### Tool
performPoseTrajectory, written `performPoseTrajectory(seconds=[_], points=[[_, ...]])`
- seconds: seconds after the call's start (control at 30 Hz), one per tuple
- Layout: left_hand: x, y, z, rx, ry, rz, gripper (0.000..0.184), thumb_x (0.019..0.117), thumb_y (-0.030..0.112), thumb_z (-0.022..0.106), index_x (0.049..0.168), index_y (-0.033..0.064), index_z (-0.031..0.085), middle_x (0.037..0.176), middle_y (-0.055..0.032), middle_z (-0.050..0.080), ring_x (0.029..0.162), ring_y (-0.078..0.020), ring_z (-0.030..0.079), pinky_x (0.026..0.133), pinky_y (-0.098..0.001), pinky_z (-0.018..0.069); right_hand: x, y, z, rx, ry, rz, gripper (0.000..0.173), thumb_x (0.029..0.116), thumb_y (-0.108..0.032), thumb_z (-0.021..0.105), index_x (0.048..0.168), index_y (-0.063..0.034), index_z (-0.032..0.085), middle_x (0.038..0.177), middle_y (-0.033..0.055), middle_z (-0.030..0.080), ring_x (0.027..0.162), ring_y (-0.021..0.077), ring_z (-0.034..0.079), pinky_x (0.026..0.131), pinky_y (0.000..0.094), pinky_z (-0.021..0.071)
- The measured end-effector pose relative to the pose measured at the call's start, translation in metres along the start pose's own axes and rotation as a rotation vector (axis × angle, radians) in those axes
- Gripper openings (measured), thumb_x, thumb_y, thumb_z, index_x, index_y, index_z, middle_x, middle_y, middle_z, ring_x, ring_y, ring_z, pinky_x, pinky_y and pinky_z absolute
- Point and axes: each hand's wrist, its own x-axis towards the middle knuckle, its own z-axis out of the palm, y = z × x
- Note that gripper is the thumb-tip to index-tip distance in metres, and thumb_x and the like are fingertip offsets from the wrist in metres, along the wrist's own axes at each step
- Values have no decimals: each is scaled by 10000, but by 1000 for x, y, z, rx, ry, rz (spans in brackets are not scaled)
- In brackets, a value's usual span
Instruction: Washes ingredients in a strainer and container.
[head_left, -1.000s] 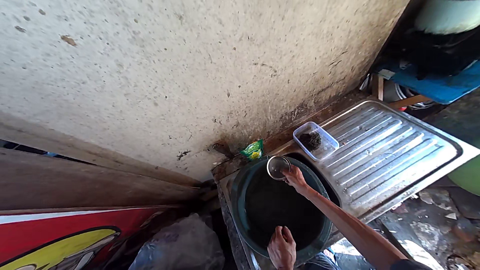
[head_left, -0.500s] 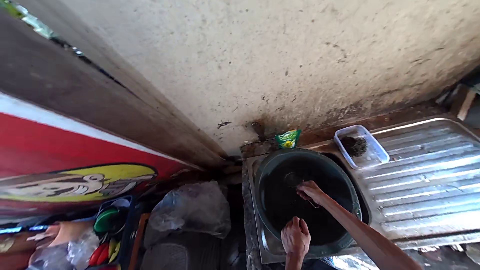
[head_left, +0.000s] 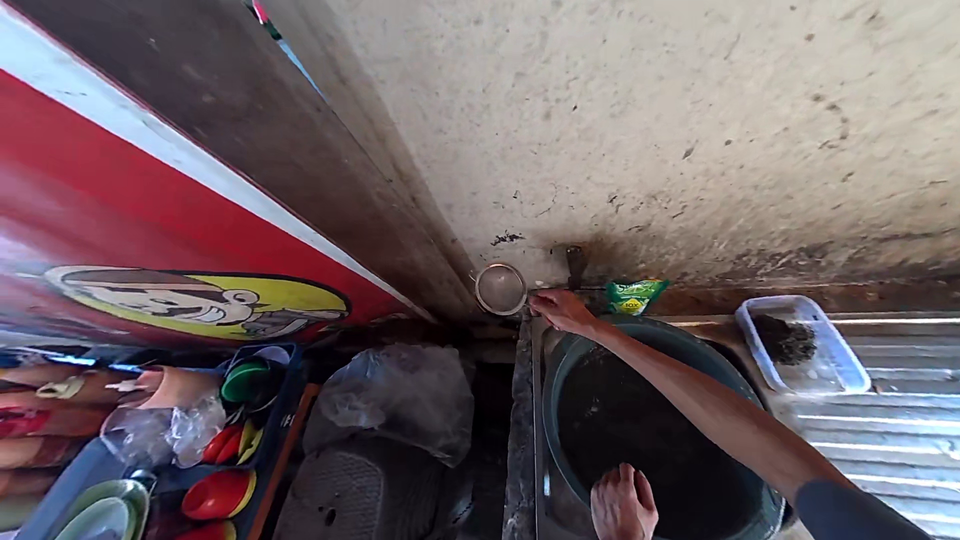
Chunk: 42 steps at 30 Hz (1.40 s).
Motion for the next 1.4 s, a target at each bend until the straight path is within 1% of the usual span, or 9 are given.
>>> performPoseTrajectory(seconds=[0.1,0.37,0.63,0.77,0.87,1.03,1.13,1.23,1.4], points=[[-3,0,4,5,19,-1,340,1011,297,516,1030,64,762,925,-114,766,907,-272,754,795,-456,605,19,6,3,-292,-122,324,434,1072,-346,428,1231,-3,642,1282,239,638,1222,398,608,976,628,458],[-2,-4,5,-18,59,19,327,1001,282,532,1022,53,764,921,-124,767,903,-284,755,806,-463,602,24,14,10,-301,-120,339,461,1093,-359,404,1253,-6,654,1299,241,639,1247,407,593,1003,629,442],[-2,-2,1,-14,-59,-1,358,1025,290,484,1095,58,748,1016,-123,765,985,-275,742,854,-447,590,5,1,16,-541,345,-308,546,1010,-104,535,1511,-319,533,1101,235,635,1069,421,612,883,517,522],[-3,-1,0,-19,-51,9,352,1021,280,490,1080,48,748,1008,-128,765,981,-273,744,852,-445,590,0,26,12,-698,-46,71,622,980,-60,535,1563,-260,453,1437,328,492,1343,511,456,1028,638,416],[0,-3,7,12,24,28,325,998,278,512,1011,63,756,936,-107,765,915,-254,751,801,-430,601,-6,23,20,-666,272,-100,598,956,-54,546,1510,-280,539,1269,282,615,1176,453,602,887,548,529],[4,-5,1,12,4,27,331,1003,279,513,1032,58,758,950,-112,767,933,-264,751,819,-438,597,-20,12,6,-573,-64,151,541,1032,-157,466,1570,-206,441,1360,252,601,1214,461,594,942,633,472],[-1,-5,7,15,-37,10,349,1012,305,511,1063,67,761,971,-109,769,956,-263,749,836,-448,597,-69,17,-2,-117,235,136,392,1108,-257,386,1315,-74,664,1114,166,723,993,295,699,907,490,531],[4,-4,4,13,-59,13,355,1012,296,504,1054,48,755,970,-126,764,965,-281,746,841,-452,590,-125,54,2,421,456,173,323,1092,-217,423,986,-28,662,741,-23,582,573,37,483,550,221,420],[8,2,-5,56,-191,-41,402,1045,322,438,1139,64,731,1068,-122,756,1064,-265,720,923,-436,558,-200,118,24,485,494,607,433,1110,-323,419,852,-70,658,590,-40,468,466,76,373,462,259,318]])
